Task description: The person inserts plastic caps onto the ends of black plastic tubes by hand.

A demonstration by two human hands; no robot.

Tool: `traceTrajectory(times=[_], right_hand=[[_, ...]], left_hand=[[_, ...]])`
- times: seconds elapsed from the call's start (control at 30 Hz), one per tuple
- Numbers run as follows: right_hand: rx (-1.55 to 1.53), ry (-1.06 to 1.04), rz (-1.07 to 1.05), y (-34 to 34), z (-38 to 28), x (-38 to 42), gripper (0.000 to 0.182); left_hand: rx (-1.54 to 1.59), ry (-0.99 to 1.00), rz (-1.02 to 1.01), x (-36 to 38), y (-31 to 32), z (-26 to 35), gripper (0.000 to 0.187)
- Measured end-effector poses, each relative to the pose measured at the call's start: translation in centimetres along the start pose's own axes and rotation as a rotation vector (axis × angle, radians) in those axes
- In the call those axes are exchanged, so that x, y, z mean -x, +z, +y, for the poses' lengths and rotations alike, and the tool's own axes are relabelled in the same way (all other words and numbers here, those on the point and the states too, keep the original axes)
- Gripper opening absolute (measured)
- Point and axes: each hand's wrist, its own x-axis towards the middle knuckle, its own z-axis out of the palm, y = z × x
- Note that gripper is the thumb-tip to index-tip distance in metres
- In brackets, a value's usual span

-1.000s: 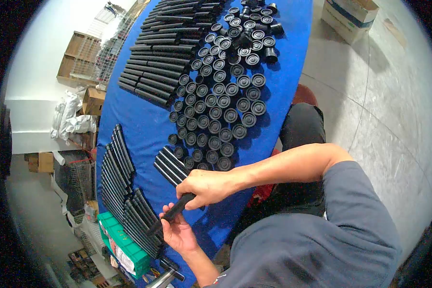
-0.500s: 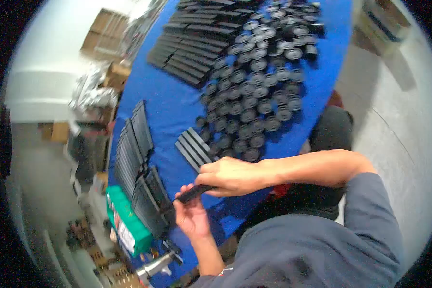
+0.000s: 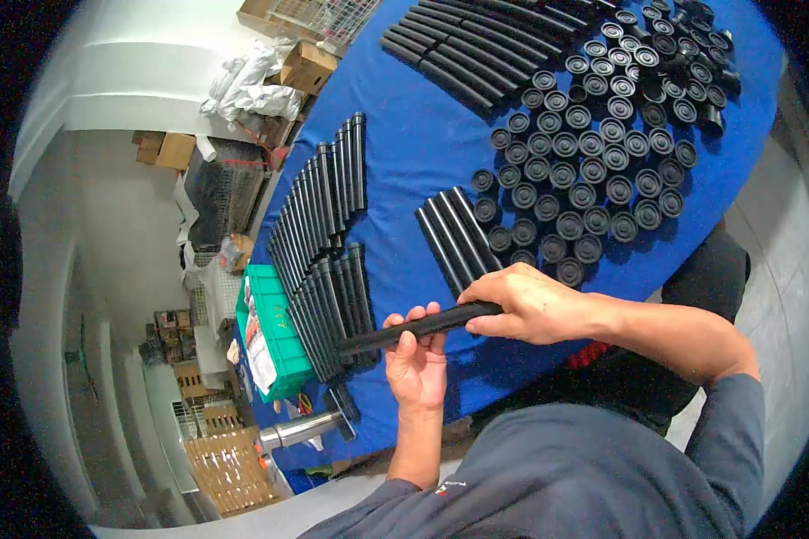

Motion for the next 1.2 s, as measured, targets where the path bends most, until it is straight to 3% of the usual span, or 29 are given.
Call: traceTrajectory(times=[0.1,0.2,0.3,0.4,0.43,0.53,0.67,1.03,1.13,1.2], right_hand=[[0.021,0.002,-0.017,-0.2,-0.2,-0.1,0.033],[0.157,-0.171,0.104,0.3,0.1,-0.1,0.033],[0.196,-0.198,0.058,0.2,-0.3,-0.1,0.035],[-0.054,0.302,-0.268,-1.6,-2.2,-0.6,0.037],[-0.173,0.349,-0.226,-1.1,-1.8,-0.4,0.038],[0.255,-0.187,0.018,0.1,0.0,-0.2,0.039],[0.034,0.09,-0.126,-0.8,-1.1,-0.4,0.035],[0.037,0.004,-0.087,-0.3,-0.5,-0.3,0.036],[0.06,-0.044,-0.02,-0.9,-0.5,-0.3,0.035],[0.07,-0.042,0.004,-2.0,-0.5,-0.4,0.034]], left_hand=[[0.009,0.004,0.017,0.0,0.2,-0.1,0.029],[0.048,-0.051,0.029,-0.2,1.3,0.3,0.028],[0.022,-0.084,-0.017,-0.6,0.2,0.6,0.029],[0.016,-0.086,-0.069,-0.7,-0.1,0.6,0.029],[0.022,-0.087,-0.081,-0.8,0.2,0.7,0.028],[0.084,-0.12,-0.014,-1.0,0.5,0.9,0.028],[0.083,-0.102,-0.055,-1.0,-0.7,0.6,0.027],[0.133,-0.117,-0.008,-0.3,-0.8,0.1,0.029],[0.286,-0.07,0.01,-0.8,-1.3,2.3,0.026],[0.267,-0.007,0.018,-1.5,-5.0,4.8,0.026]])
